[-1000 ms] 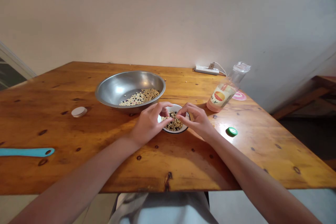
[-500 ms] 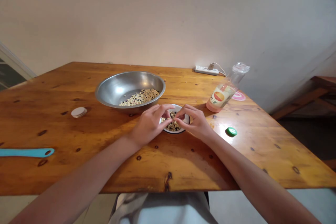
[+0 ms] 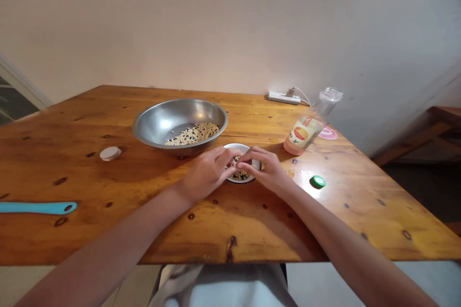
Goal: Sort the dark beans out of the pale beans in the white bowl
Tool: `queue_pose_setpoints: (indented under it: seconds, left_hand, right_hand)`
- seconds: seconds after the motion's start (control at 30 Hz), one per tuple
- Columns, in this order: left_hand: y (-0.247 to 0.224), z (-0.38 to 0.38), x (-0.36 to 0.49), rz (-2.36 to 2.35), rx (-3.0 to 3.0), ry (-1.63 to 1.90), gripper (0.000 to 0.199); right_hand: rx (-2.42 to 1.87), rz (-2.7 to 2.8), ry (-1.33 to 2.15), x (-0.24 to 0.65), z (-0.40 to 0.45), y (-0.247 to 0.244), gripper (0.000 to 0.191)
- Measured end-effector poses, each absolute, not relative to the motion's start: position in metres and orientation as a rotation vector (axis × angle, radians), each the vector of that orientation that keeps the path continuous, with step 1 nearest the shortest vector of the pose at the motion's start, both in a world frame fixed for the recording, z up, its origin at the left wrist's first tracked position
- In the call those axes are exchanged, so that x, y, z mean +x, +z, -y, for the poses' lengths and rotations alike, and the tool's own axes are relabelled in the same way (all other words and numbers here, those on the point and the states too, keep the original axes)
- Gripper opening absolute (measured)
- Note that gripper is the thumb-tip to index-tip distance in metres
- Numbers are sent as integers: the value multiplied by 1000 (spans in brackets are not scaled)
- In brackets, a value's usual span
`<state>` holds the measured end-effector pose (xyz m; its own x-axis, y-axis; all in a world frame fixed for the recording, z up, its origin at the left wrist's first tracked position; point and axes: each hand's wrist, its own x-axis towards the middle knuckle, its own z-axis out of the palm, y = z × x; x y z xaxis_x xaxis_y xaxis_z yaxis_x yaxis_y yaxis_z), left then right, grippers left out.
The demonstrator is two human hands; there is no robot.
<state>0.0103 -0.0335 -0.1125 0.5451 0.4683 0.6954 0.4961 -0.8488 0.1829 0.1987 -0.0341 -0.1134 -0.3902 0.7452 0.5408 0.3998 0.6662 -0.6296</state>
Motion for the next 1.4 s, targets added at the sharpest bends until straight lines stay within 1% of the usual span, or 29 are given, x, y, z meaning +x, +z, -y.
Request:
queue_pose_setpoints:
  seconds: [0.13, 0.17, 0.3, 0.47, 0.57, 0.73, 1.1, 1.27, 1.4]
  left_hand:
    - [-109, 34, 10, 787, -2697, -1087, 4]
    - [-109, 33, 10, 763, -2700, -1040, 3]
    - [-107, 32, 8, 663, -2663, -866, 10]
    - [-101, 34, 6, 562, -2613, -802, 12]
    - [-96, 35, 6, 460, -2607, -775, 14]
    - [-96, 33, 4, 400, -2653, -862, 15]
    - [-100, 35, 6, 607, -2801, -1082, 14]
    - [-101, 35, 5, 600, -2804, -1125, 14]
    - [-98, 35, 2, 505, -2735, -1001, 16]
  right_hand:
    - [-918, 2027, 506, 197, 34, -114, 22]
    - [-936, 2028, 486, 196, 34, -115, 21]
    - [-1007, 2034, 431, 194, 33, -119, 19]
    - [-1012, 1965, 563, 194, 34, -118, 23]
    - [-1006, 1917, 661, 195, 35, -116, 21]
    - [-982, 1826, 832, 197, 35, -116, 16]
    - [-931, 1669, 1052, 195, 38, -113, 14]
    - [-968, 1647, 1034, 195, 36, -116, 17]
    - [-946, 1773, 887, 195, 35, -116, 16]
